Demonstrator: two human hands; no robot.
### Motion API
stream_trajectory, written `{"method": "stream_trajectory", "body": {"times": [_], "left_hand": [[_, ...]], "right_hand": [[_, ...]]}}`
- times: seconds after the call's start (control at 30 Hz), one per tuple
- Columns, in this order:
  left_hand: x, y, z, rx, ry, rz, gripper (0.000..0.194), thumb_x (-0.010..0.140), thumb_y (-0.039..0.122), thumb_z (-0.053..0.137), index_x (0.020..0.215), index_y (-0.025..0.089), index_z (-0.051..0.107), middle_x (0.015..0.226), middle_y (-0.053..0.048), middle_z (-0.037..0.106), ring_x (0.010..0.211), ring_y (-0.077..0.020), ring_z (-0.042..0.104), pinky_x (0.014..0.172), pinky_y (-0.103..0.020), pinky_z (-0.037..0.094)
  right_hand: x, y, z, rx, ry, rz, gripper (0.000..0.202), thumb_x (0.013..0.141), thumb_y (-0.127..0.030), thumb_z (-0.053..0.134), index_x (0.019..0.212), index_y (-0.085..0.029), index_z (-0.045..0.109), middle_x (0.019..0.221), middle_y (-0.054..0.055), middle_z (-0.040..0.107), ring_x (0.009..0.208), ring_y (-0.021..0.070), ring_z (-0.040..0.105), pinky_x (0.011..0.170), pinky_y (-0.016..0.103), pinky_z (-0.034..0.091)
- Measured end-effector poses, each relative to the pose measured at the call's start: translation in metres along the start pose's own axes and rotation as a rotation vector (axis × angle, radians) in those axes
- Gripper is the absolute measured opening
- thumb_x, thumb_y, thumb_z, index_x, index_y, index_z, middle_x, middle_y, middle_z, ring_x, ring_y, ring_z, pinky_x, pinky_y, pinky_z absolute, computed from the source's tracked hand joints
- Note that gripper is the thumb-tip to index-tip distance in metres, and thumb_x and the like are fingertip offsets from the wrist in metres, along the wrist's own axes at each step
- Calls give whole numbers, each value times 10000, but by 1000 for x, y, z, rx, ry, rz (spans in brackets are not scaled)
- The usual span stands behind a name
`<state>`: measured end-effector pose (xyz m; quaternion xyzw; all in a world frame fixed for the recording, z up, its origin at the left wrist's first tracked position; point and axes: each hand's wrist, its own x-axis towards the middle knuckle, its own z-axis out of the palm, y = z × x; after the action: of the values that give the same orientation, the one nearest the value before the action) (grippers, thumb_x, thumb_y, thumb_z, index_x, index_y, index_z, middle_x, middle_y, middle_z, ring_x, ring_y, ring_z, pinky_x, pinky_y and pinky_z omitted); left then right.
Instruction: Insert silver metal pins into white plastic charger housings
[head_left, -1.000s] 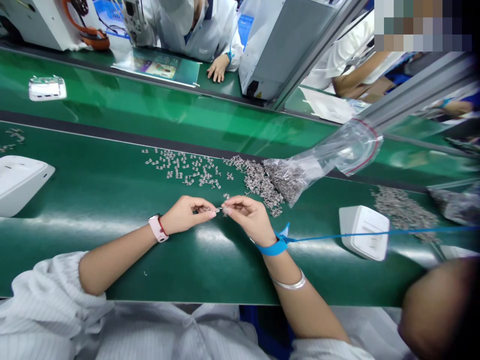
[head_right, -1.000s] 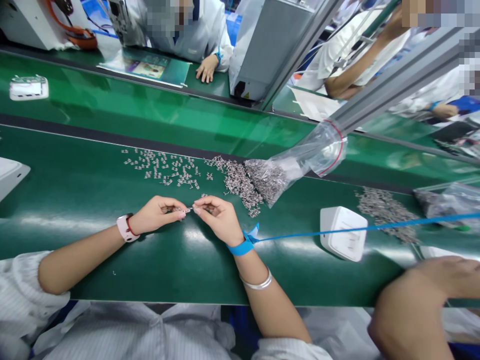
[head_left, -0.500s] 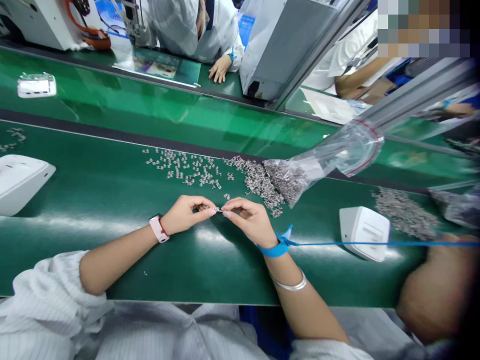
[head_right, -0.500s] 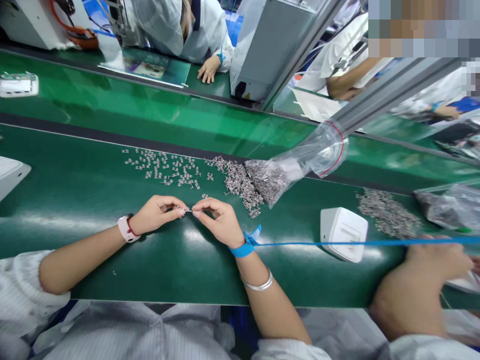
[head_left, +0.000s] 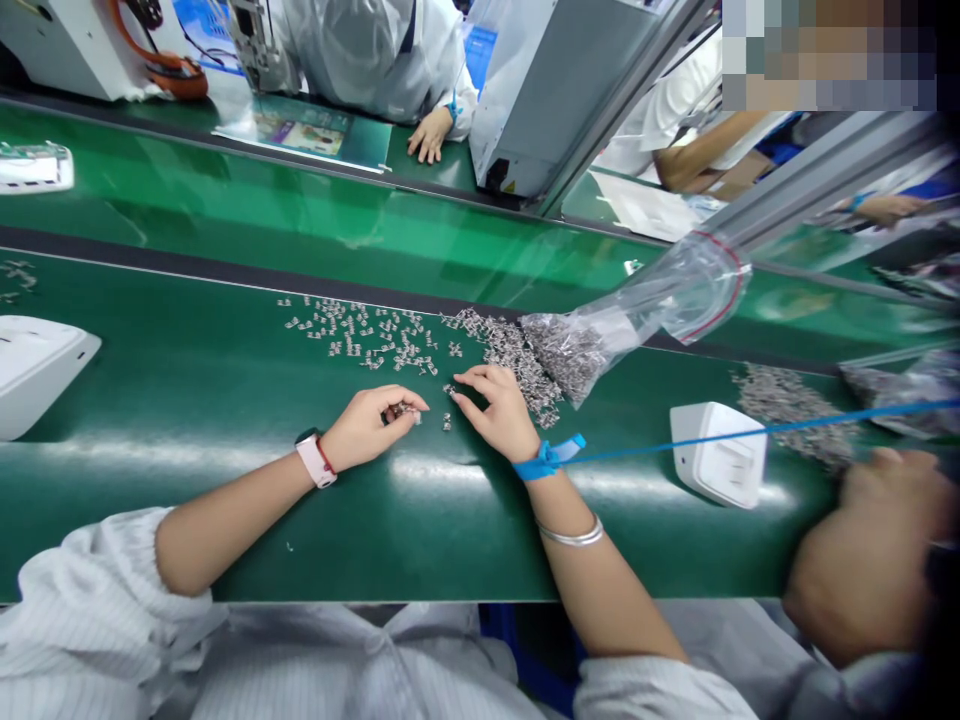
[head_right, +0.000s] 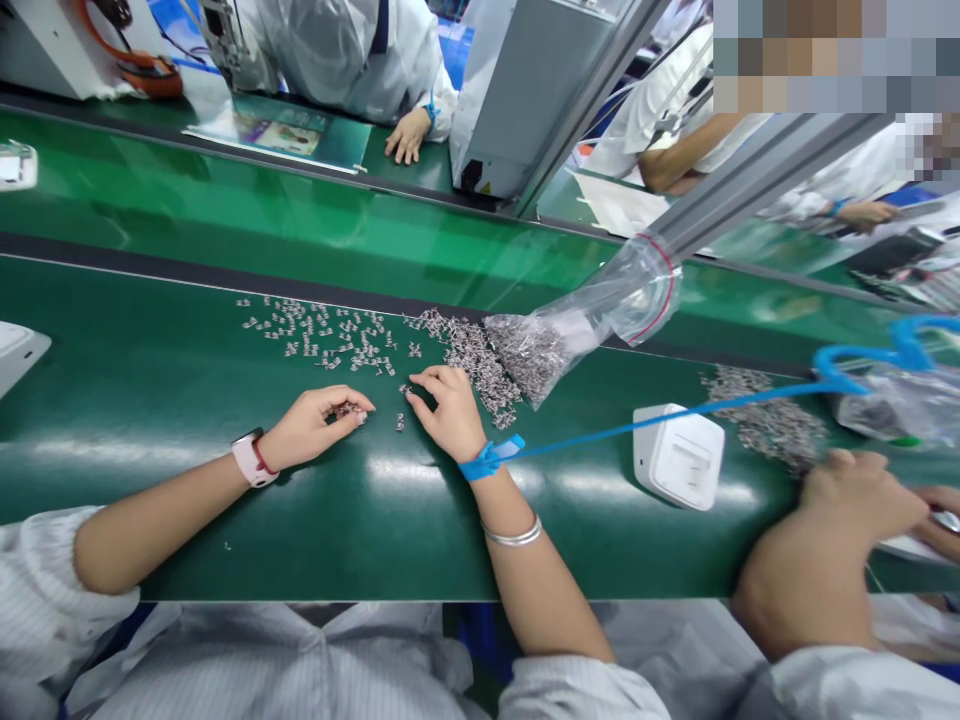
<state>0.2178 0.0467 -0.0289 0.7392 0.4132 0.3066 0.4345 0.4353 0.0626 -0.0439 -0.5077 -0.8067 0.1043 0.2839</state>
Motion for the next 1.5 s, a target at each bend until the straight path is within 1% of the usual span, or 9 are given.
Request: {"method": "stream_trajectory", "body": {"times": [0.1, 0.2, 0.33, 0.47, 0.63, 0.77, 1.07, 1.27, 1.5], "left_hand": [[-1, 0, 1, 81, 16, 45, 194, 829, 187, 464, 958, 171, 608, 889, -25, 637, 731, -119, 575, 653, -217, 446], [-1, 0, 2, 181, 8, 101, 213, 828, 168, 452, 990, 175, 591, 925, -32, 627, 829, -146, 572, 739, -254, 446], [-1, 1, 1, 248, 46, 157, 202, 823, 228, 503, 1004, 182, 579, 1004, -44, 619, 967, -184, 535, 852, -311, 410], [-2, 3, 2, 245, 13, 186, 176, 830, 320, 528, 904, 187, 615, 903, -33, 645, 878, -178, 550, 807, -315, 409], [-2, 6, 3, 136, 53, 157, 145, 807, 282, 548, 760, 168, 625, 766, -22, 643, 748, -147, 559, 709, -268, 423], [-2, 6, 1, -26, 124, 77, 124, 816, 239, 526, 825, 153, 614, 780, -20, 652, 724, -120, 581, 678, -220, 442], [-2, 4, 1, -35, 153, 94, 112, 801, 209, 530, 798, 150, 624, 764, -23, 653, 709, -113, 590, 654, -205, 454], [-2, 4, -1, -46, 136, 74, 129, 804, 218, 531, 832, 147, 635, 793, -32, 665, 723, -123, 603, 654, -214, 470], [-2, 4, -2, -97, 167, 6, 130, 782, 242, 576, 771, 141, 657, 728, -23, 679, 664, -116, 607, 627, -204, 472]], "right_hand": [[2, -3, 6, -10, -31, -15, 206, 806, -243, 556, 987, -176, 627, 929, 86, 599, 890, 218, 511, 817, 404, 409], [4, -11, 5, 78, -28, 14, 118, 815, -235, 545, 849, -187, 648, 868, 69, 615, 858, 205, 521, 810, 397, 405], [3, -27, 0, 536, 29, 176, 126, 794, -284, 577, 748, -174, 617, 776, 42, 626, 746, 156, 575, 709, 320, 462], [-2, -50, 2, 825, -18, 344, 162, 752, -326, 621, 737, -165, 632, 615, -3, 603, 526, 95, 530, 517, 235, 439], [-3, -65, 5, 823, -48, 285, 148, 775, -277, 598, 836, -187, 698, 660, -2, 606, 576, 83, 541, 574, 229, 456], [-3, -61, 5, 914, -47, 297, 190, 775, -279, 600, 927, -204, 686, 724, 2, 627, 625, 88, 592, 634, 243, 498], [-5, -62, 13, 1069, -18, 548, 232, 642, -332, 715, 797, -165, 674, 678, 15, 684, 625, 133, 647, 668, 293, 544], [-4, -61, 10, 1026, -84, 536, 220, 667, -363, 693, 703, -155, 629, 611, 2, 645, 562, 109, 611, 587, 249, 514], [-4, -60, 10, 1033, -155, 508, 235, 690, -374, 673, 755, -153, 622, 655, 3, 642, 599, 105, 609, 616, 247, 502]]}}
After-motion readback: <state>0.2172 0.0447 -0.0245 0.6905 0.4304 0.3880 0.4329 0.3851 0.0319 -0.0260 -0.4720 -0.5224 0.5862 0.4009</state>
